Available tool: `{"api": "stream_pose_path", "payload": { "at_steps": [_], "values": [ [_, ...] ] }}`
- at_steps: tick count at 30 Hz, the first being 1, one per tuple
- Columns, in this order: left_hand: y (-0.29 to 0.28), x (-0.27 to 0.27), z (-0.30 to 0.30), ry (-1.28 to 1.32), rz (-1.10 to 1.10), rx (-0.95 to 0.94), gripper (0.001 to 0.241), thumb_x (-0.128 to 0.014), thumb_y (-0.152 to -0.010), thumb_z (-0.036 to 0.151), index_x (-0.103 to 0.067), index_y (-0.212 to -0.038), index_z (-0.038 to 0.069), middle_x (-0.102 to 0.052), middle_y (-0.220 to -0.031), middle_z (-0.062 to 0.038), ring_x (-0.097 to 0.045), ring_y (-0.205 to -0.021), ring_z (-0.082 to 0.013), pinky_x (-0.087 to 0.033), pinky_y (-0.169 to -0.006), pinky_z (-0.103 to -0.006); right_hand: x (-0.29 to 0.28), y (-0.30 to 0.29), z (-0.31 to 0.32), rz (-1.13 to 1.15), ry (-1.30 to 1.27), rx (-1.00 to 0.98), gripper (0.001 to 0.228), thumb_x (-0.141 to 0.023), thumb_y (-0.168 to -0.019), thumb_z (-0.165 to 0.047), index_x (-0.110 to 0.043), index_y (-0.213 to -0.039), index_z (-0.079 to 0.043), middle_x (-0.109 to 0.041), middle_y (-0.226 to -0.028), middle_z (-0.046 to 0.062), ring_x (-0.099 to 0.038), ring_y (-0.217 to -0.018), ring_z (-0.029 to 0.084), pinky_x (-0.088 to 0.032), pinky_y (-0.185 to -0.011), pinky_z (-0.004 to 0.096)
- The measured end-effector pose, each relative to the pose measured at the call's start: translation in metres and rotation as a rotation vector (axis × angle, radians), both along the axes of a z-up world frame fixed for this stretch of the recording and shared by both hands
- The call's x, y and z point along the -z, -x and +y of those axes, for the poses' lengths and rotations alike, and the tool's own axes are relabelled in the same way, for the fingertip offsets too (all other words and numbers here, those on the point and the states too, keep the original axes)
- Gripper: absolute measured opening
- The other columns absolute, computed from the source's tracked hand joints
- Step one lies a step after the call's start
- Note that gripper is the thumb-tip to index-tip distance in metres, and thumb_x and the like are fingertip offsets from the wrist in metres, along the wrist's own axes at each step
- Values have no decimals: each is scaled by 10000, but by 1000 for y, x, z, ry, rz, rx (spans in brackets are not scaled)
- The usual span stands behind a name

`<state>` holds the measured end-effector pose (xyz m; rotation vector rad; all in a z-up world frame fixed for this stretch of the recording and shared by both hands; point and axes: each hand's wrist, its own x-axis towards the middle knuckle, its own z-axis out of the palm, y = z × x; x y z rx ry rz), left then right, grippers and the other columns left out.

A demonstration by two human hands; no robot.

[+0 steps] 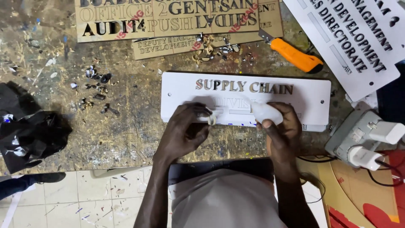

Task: Applying glue to individual letters and precisely placing them onto a sign board.

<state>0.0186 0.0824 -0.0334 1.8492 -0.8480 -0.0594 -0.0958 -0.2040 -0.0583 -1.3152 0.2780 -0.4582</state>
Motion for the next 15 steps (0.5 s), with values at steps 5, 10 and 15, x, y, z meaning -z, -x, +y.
{"api": "stream_pose_path", "payload": {
  "at_steps": [5, 10, 15],
  "values": [
    [-6, 10, -6, 3, -12, -69, 360, -882, -873, 110, -796, -1222, 76, -838, -1248, -127, -723, -1348, -422, -560, -1121, -574, 1, 5, -2, -29, -98, 40, 480, -857, -946, -224, -630, -1319, -25, -695, -1216, 147, -703, -937, 201, -594, -675, 291],
    [-11, 4, -12, 45, 25, -139, 303, -865, -947, 108, -774, -1227, 37, -813, -1200, -164, -729, -1271, -457, -565, -1083, -615, 8, 10, -1, -35, 2, 103, 411, -834, -975, -261, -634, -1261, -44, -668, -1213, 99, -671, -979, 159, -560, -696, 267],
    [-19, -2, -17, 51, 21, -164, 291, -872, -967, 107, -779, -1239, 63, -804, -1207, -139, -732, -1254, -434, -573, -1064, -593, 33, 8, 1, -146, 463, 205, 435, -861, -967, -209, -651, -1183, 105, -679, -1084, 242, -724, -971, 341, -596, -738, 394]
  ]
}}
